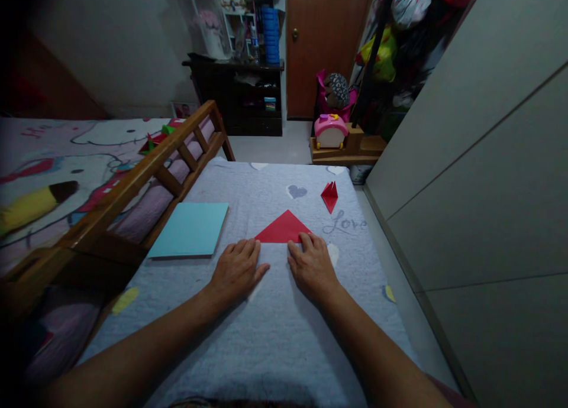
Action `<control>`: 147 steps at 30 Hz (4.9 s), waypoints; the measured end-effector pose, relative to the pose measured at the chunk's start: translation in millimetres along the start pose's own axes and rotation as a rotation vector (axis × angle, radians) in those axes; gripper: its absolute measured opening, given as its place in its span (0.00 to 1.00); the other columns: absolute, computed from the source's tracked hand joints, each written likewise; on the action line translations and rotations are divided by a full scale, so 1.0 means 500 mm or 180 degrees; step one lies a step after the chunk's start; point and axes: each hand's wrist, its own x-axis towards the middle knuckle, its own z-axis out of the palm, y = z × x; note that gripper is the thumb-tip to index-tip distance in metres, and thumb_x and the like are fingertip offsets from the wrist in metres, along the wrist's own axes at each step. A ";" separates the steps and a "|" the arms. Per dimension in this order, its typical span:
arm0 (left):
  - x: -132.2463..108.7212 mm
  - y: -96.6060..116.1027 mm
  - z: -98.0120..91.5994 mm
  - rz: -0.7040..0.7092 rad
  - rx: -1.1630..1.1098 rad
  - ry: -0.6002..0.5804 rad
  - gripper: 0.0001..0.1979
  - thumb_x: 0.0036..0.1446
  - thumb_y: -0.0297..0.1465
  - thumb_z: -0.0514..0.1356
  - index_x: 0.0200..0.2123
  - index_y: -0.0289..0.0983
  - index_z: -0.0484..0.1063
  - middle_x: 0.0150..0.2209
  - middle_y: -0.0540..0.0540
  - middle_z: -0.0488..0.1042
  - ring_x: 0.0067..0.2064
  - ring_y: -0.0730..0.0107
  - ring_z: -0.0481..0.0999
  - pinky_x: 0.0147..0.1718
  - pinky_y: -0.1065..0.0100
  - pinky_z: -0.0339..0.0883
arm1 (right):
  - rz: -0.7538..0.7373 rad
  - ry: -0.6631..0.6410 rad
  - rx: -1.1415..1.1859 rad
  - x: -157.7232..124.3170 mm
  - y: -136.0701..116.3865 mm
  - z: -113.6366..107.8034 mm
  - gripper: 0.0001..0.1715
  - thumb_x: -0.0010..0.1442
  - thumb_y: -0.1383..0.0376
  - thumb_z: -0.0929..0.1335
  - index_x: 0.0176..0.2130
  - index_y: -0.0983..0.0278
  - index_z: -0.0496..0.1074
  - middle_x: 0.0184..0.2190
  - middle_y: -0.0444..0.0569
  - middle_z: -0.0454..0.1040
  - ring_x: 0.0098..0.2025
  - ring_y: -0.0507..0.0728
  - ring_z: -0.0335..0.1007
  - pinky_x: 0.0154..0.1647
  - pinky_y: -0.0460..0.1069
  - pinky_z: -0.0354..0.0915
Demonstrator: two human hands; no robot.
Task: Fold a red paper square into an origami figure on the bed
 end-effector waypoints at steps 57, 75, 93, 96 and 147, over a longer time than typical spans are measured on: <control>0.005 -0.016 0.009 -0.0472 -0.0250 0.0534 0.28 0.62 0.37 0.59 0.62 0.33 0.60 0.57 0.34 0.69 0.56 0.49 0.67 0.54 0.54 0.62 | 0.0825 0.0307 0.0507 0.092 0.017 0.015 0.29 0.60 0.62 0.69 0.59 0.69 0.66 0.55 0.61 0.72 0.55 0.68 0.63 0.54 0.60 0.61; 0.015 -0.025 0.051 -0.0186 -0.0841 0.0967 0.35 0.60 0.33 0.62 0.66 0.35 0.53 0.52 0.36 0.72 0.51 0.51 0.70 0.49 0.54 0.65 | 0.1125 -0.0025 0.1037 0.130 0.002 -0.007 0.13 0.55 0.74 0.64 0.36 0.62 0.75 0.39 0.51 0.76 0.47 0.62 0.67 0.51 0.55 0.57; -0.005 -0.058 -0.026 0.1316 -0.0816 0.2459 0.07 0.62 0.24 0.59 0.39 0.42 0.75 0.44 0.50 0.81 0.51 0.63 0.75 0.60 0.51 0.55 | -0.0363 0.1131 0.1817 0.055 0.034 -0.063 0.06 0.59 0.70 0.68 0.31 0.60 0.69 0.52 0.51 0.73 0.64 0.65 0.57 0.63 0.67 0.54; -0.011 -0.050 -0.029 0.1549 -0.0714 0.2422 0.08 0.63 0.24 0.59 0.40 0.41 0.75 0.40 0.51 0.82 0.50 0.65 0.77 0.62 0.51 0.54 | -0.0503 0.1638 0.1151 0.046 0.032 -0.063 0.07 0.62 0.71 0.67 0.33 0.60 0.70 0.49 0.51 0.74 0.60 0.64 0.61 0.62 0.66 0.55; -0.026 -0.020 -0.022 0.1610 -0.0782 0.1152 0.09 0.61 0.26 0.56 0.40 0.36 0.76 0.38 0.41 0.80 0.45 0.59 0.78 0.52 0.52 0.71 | -0.0628 -0.0510 0.0348 -0.051 0.021 -0.008 0.30 0.65 0.72 0.60 0.64 0.59 0.64 0.66 0.52 0.64 0.68 0.64 0.56 0.66 0.65 0.48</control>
